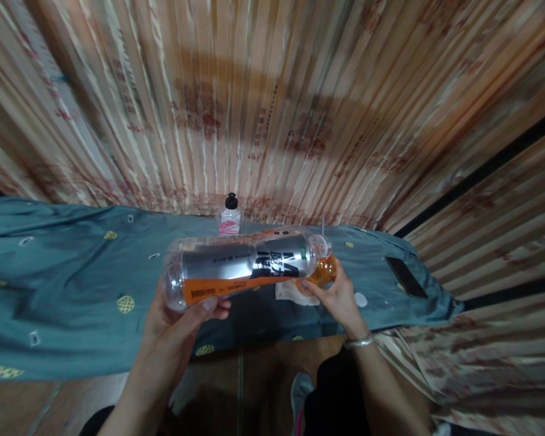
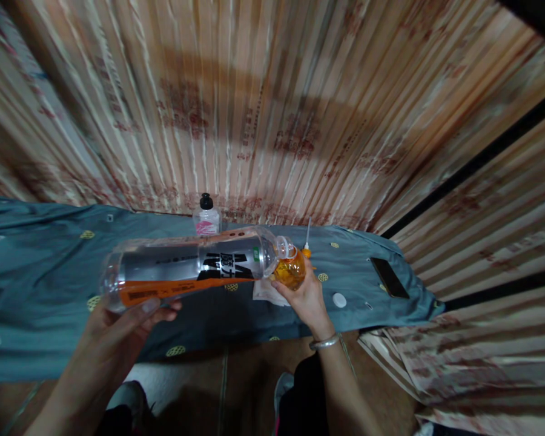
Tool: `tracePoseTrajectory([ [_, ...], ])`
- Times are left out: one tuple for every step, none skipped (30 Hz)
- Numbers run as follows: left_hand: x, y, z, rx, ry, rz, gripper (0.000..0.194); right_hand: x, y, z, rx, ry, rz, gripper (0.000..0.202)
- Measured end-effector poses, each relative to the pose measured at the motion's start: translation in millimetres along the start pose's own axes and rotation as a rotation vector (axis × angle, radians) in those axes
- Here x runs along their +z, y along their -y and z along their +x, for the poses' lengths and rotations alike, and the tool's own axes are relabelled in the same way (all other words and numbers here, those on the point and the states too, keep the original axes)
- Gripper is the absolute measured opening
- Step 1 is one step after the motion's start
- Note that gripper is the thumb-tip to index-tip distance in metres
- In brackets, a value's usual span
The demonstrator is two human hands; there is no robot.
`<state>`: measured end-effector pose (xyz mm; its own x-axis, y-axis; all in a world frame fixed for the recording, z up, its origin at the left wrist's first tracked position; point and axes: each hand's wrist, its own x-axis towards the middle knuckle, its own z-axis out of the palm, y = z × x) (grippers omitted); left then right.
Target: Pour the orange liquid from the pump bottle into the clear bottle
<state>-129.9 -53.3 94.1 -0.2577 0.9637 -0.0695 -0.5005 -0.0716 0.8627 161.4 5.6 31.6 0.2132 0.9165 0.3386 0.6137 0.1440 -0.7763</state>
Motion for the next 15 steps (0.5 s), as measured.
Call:
tracePoseTrajectory([
  [-0.1,0.1,0.1,-0.001,0.0,-0.001,0.061,0.2,-0.6,0.1,-0.002,0.001,-0.004,0.083],
  [-0.2,0.2,0.2,-0.004,0.001,-0.002,0.061,0.4,-1.2,0.1,-0.006,0.0,-0.008,0.084],
  [-0.3,0.2,0.3,-0.008,0.001,-0.002,0.061,0.5,-1.8,0.0,-0.012,-0.004,-0.011,0.084],
  [-0.3,0.1,0.2,-0.013,0.0,-0.001,0.061,0.7,-2.4,-0.1,-0.019,-0.008,-0.013,0.084],
  [-0.3,0.0,0.2,-0.017,0.0,0.0,0.062,0.8,-2.9,-0.2,-0.025,-0.012,-0.015,0.084],
  [-0.3,-0.2,0.1,-0.019,0.0,0.0,0.063,0.9,-3.4,-0.4,-0.029,-0.013,-0.015,0.084],
  [-0.2,-0.2,0.0,-0.018,0.0,-0.002,0.064,0.9,-3.8,-0.5,-0.031,-0.013,-0.016,0.084],
  [-0.1,-0.2,0.0,-0.017,0.0,-0.002,0.065,0.9,-4.0,-0.6,-0.032,-0.009,-0.017,0.084],
  [0.0,-0.1,-0.1,-0.017,0.0,-0.002,0.065,0.8,-4.1,-0.7,-0.032,-0.006,-0.019,0.083],
  [0.1,0.0,-0.1,-0.018,0.001,-0.002,0.064,0.7,-4.1,-0.7,-0.032,-0.003,-0.021,0.082],
  [0.1,0.3,-0.1,-0.018,0.001,-0.002,0.063,0.5,-4.0,-0.6,-0.031,-0.002,-0.023,0.082],
  [0.0,0.6,-0.1,-0.019,0.001,-0.002,0.062,0.4,-3.8,-0.5,-0.028,-0.004,-0.024,0.082],
  [-0.2,1.0,0.0,-0.019,0.001,-0.002,0.061,0.2,-3.4,-0.4,-0.024,-0.003,-0.022,0.082],
  [-0.6,1.4,0.1,-0.018,0.001,-0.001,0.061,0.0,-3.1,-0.3,-0.018,-0.003,-0.018,0.082],
  [-1.1,1.8,0.4,-0.015,0.003,0.002,0.061,-0.1,-2.7,-0.2,-0.013,-0.001,-0.012,0.082],
])
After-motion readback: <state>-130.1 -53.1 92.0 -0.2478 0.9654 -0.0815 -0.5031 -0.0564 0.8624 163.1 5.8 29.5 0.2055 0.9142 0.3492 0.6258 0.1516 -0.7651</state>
